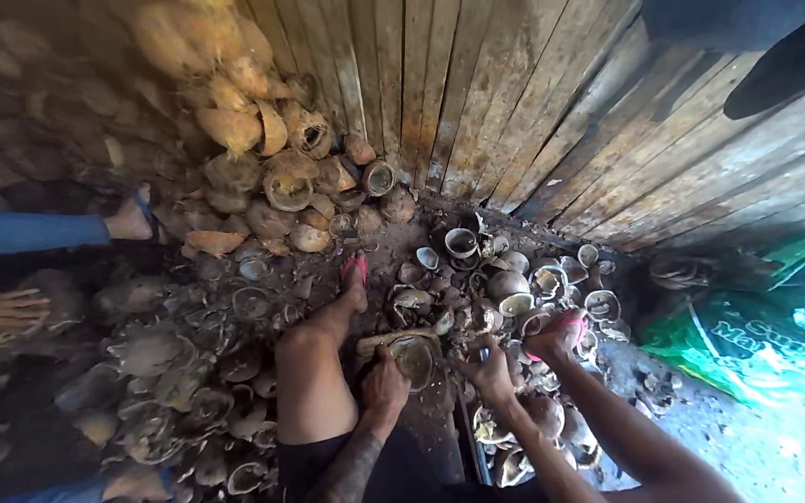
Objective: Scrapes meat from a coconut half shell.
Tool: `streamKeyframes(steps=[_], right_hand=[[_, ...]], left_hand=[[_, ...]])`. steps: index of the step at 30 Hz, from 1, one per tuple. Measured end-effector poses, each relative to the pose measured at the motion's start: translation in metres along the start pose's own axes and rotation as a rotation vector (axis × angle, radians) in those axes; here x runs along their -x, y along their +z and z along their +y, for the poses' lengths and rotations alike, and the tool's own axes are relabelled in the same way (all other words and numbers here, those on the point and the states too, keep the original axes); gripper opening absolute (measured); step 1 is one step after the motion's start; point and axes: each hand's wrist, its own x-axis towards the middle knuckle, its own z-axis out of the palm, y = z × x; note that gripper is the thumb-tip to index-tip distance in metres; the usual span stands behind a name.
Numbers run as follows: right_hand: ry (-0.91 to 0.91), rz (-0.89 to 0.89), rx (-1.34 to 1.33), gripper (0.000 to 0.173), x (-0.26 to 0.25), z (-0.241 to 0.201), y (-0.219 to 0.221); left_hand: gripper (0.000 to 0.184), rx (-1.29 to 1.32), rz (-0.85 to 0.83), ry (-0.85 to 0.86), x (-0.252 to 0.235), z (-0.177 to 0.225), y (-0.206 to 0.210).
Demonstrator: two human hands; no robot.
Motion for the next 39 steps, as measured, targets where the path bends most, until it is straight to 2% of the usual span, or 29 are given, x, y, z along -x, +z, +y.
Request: streamKeyframes(steps=[2,4,8,11,14,17,19,22,25,28,30,32,35,37,39], right_hand=[[0.114,0.192,-0.192,0.05,0.024,0.015,0.017],[0.201,0.281,-0.335,0.045,0.03,0.026,0.029],[0.253,0.28,-0.407,0.044,0.037,0.028,0.031],[0.336,0.349,-0.424,0.046,0.06,0.013,0.036],[0.443,0.454,-0.617,0.042,0.084,0.005,0.054],[0.59,0.459,-0.841,0.03,0.098,-0.016,0.061],[0.642,0.451,-0.857,0.028,0.098,-0.02,0.062],[0.524,0.432,-0.59,0.033,0.078,0.005,0.057],[0.257,0.242,-0.39,0.04,0.035,0.036,0.033],[0.047,0.092,-0.261,0.046,-0.005,0.045,0.013],[-0.04,0.077,-0.195,0.047,-0.017,0.044,0.01],[-0.048,0.142,-0.145,0.048,-0.005,0.041,0.013],[0.157,0.275,-0.242,0.05,0.038,0.018,0.02],[0.341,0.355,-0.468,0.039,0.07,0.006,0.03],[0.487,0.387,-0.751,0.023,0.093,-0.001,0.041]], left_hand=[[0.05,-0.004,-0.016,-0.009,0.001,0.003,-0.002],[0.05,0.007,-0.025,-0.002,0.0,0.005,-0.003],[0.05,0.016,-0.046,0.033,0.0,-0.001,-0.002],[0.054,0.094,-0.025,0.028,-0.001,-0.001,0.001],[0.057,0.178,0.039,-0.004,0.005,0.0,0.005],[0.052,0.073,0.008,-0.014,0.009,0.003,0.003],[0.048,-0.004,-0.04,-0.022,0.005,0.006,0.0],[0.046,-0.051,-0.078,-0.019,-0.001,0.007,-0.003],[0.046,-0.039,-0.058,-0.008,-0.002,0.005,-0.003],[0.047,-0.036,-0.058,0.0,-0.001,0.004,0.0],[0.045,-0.037,-0.043,0.012,-0.001,0.004,0.002],[0.044,-0.019,-0.042,0.034,0.0,-0.001,0.003],[0.05,0.15,0.007,0.093,-0.003,-0.014,0.006],[0.05,0.303,0.111,0.104,-0.001,-0.018,0.009],[0.05,0.348,0.147,0.095,0.002,-0.019,0.011]])
